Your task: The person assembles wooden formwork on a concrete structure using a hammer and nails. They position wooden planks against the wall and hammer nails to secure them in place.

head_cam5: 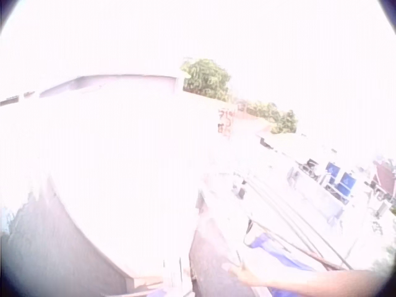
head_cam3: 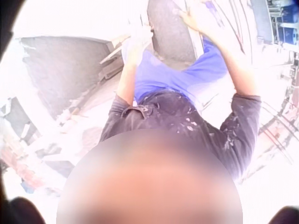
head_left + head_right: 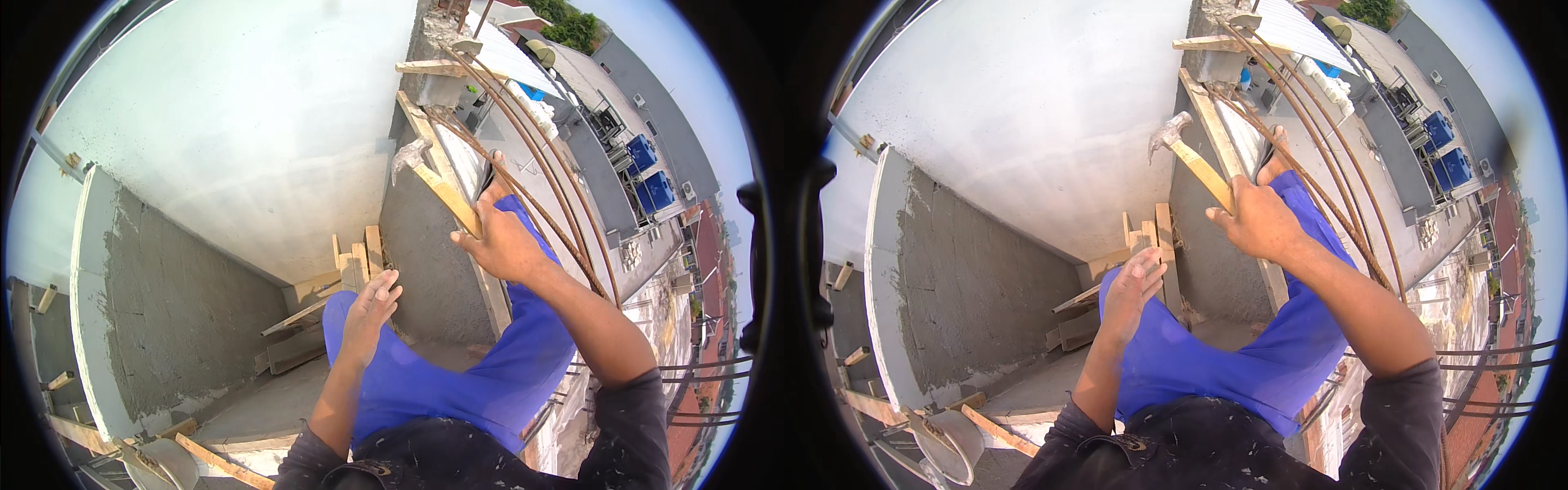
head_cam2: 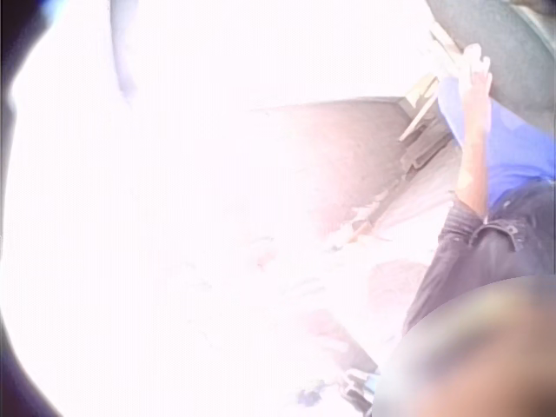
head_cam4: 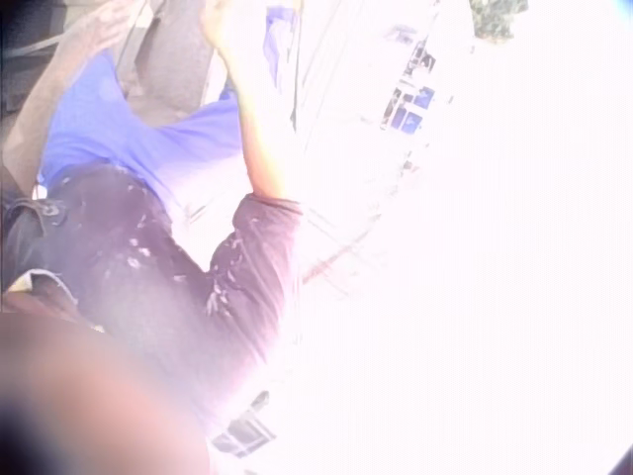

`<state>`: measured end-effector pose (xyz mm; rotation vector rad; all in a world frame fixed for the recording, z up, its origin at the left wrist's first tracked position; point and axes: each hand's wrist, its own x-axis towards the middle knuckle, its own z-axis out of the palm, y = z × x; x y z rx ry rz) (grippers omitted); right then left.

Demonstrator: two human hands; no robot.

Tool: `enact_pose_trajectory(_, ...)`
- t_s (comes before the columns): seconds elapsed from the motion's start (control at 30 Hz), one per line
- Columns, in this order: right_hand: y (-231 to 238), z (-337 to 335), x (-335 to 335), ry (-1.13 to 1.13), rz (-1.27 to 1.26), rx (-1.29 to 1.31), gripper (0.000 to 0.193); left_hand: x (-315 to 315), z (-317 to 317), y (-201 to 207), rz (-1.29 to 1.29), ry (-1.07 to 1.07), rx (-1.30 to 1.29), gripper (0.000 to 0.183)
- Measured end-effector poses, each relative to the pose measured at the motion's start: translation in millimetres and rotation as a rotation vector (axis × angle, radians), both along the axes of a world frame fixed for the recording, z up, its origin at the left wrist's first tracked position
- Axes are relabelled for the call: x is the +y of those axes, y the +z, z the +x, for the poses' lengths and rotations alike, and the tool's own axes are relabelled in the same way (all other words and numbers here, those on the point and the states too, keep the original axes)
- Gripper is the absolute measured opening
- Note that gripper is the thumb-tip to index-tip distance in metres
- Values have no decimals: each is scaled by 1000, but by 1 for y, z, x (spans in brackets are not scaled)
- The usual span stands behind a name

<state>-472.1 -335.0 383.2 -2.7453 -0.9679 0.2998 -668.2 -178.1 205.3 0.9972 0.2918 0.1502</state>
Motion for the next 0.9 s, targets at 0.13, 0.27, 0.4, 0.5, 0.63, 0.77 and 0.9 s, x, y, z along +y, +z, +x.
enact_pose_trajectory(0.13,-50,-38,42,-36,-49,189,36,-31,90,33,-243,19,63,60)
enact_pose_trajectory(0.27,-120,-38,20,110,329,300,56,-19,90,7,-162,73,105,51)
enact_pose_trajectory(0.4,-202,-12,-24,-43,416,916,69,25,72,-60,-312,213,374,40)
enact_pose_trajectory(0.5,-255,19,-58,-866,868,1116,77,70,81,-116,-476,324,468,28)
enact_pose_trajectory(0.63,-309,59,-77,-1626,1484,1115,86,127,128,-172,-554,503,607,18)
enact_pose_trajectory(0.77,-346,81,-70,-1852,2215,1262,80,180,199,-185,-441,560,539,24)
enact_pose_trajectory(0.9,-366,78,-57,-1811,2113,1007,68,251,274,-162,-404,567,370,26)
